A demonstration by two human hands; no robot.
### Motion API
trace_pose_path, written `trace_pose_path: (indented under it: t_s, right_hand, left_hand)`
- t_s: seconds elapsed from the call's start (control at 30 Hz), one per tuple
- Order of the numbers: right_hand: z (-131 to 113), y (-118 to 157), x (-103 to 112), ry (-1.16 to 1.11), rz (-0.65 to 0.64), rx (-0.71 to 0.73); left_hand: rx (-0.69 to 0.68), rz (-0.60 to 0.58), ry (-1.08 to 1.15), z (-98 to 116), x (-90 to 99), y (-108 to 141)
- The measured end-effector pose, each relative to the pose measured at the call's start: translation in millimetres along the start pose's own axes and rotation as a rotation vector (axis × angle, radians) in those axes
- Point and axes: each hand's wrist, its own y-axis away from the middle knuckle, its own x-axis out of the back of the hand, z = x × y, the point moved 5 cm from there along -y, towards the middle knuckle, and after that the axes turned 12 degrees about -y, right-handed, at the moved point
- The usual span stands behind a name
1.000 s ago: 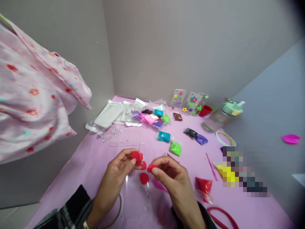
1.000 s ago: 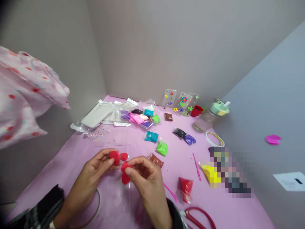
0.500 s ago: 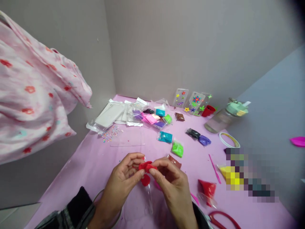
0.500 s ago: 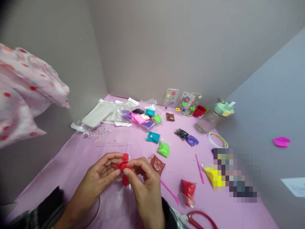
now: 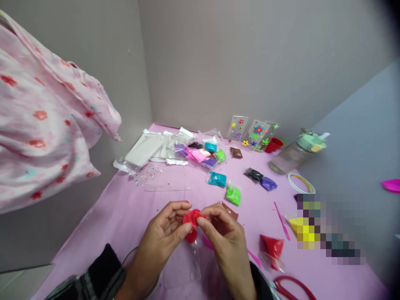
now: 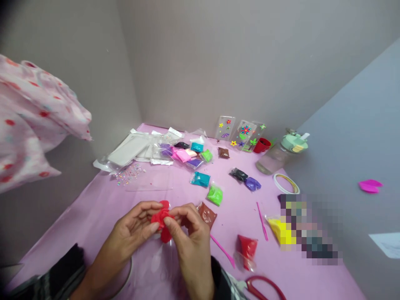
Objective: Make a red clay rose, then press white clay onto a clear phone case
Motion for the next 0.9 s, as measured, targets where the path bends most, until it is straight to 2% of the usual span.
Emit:
trace_pose_path:
  t_s: [0.17,0.57,0.77,0.9]
  right_hand:
    - [0,0,-2,-0.031,0.014,0.001]
    - [4,2,-8,-0.109,0.01,-0.099]
    - [8,5,-14,-0.188,-0.059,-0.187]
    - [7,4,-13,-0.229,-0.042,-0.172]
  left_hand:
    - [0.004,0.007,-0.033,4,0.4,4]
    - [-0.012,0.015,-0.06,6,0.1,5]
    - [-0.019,0.016,-0.066,6,0.6,3]
    - [-0.019,-0.005,-0.06,6,0.2,3]
